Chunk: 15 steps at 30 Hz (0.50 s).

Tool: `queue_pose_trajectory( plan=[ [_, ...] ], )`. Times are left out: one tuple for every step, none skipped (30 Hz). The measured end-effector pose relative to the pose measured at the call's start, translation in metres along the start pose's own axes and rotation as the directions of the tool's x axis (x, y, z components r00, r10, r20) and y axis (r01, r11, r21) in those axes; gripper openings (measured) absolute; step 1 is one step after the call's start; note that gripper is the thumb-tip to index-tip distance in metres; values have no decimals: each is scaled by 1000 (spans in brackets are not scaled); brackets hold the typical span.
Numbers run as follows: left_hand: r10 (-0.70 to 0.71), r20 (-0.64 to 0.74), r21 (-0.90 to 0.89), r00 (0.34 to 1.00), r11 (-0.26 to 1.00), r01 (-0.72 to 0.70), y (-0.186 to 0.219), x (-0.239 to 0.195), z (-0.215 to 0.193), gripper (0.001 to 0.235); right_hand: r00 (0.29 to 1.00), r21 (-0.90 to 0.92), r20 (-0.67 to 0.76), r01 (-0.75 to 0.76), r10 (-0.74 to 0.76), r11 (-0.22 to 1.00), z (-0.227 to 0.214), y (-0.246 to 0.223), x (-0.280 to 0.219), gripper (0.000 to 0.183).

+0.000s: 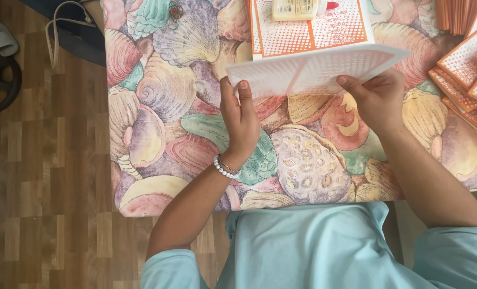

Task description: Folding flat paper bags along pre-scored lines and stacking them on a table.

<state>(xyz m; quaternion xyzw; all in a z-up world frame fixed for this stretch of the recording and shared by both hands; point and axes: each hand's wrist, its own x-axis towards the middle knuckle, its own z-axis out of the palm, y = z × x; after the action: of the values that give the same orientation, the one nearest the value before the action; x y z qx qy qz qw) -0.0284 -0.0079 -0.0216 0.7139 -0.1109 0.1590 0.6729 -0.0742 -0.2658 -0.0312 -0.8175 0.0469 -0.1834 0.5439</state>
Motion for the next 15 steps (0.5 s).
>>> queue_pose_trajectory(
  plan=[
    [7,-9,10,1000,1000,-7,1,0,-1,30,1000,26,-1,-9,9,1000,0,-2,0,7],
    [15,-17,22,1000,1000,-14,1,0,-1,30,1000,53,-3,-19,19,998,0,-4,0,9],
    [15,-16,22,1000,1000,-14,0,1,-1,30,1000,53,-3,-19,19,998,0,-3,2,9],
    [0,-7,11,1000,1000,0,-1,1,-1,32,1000,33,13,-19,18,999,-1,-1,2,12],
    [-14,3,0,1000,1000,14,-3,1,0,34,999,13,30,-18,18,1000,-1,0,2,15],
    [-16,5,-1,1000,1000,16,1,1,0,34,999,11,28,-21,20,1000,-1,11,2,15],
    [3,29,-40,1000,999,-1,5,1,1,26,999,131,40,2,-7,991,0,22,2,24],
    [26,52,-80,998,997,-22,10,3,2,20,998,250,45,27,-40,968,1,33,3,37],
    [28,54,-81,998,996,-24,-3,2,2,20,998,249,42,29,-41,968,1,32,4,37],
    [19,43,-87,999,996,-15,-15,0,2,19,998,245,37,35,-46,969,1,30,5,36],
    [9,32,-92,999,996,-6,-28,-2,2,19,998,240,33,41,-51,970,1,29,5,35],
    [7,35,-93,999,996,-3,-22,-1,3,19,998,239,30,39,-47,970,2,9,5,35],
    [6,36,-106,999,994,-2,-16,-1,3,19,997,244,34,61,-72,968,4,-11,5,35],
    [6,37,-118,999,993,-2,-10,0,3,19,995,250,38,84,-97,965,5,-32,5,35],
    [5,40,-118,999,993,0,-21,-1,3,19,995,249,36,82,-94,965,4,-10,5,35]
  ],
)
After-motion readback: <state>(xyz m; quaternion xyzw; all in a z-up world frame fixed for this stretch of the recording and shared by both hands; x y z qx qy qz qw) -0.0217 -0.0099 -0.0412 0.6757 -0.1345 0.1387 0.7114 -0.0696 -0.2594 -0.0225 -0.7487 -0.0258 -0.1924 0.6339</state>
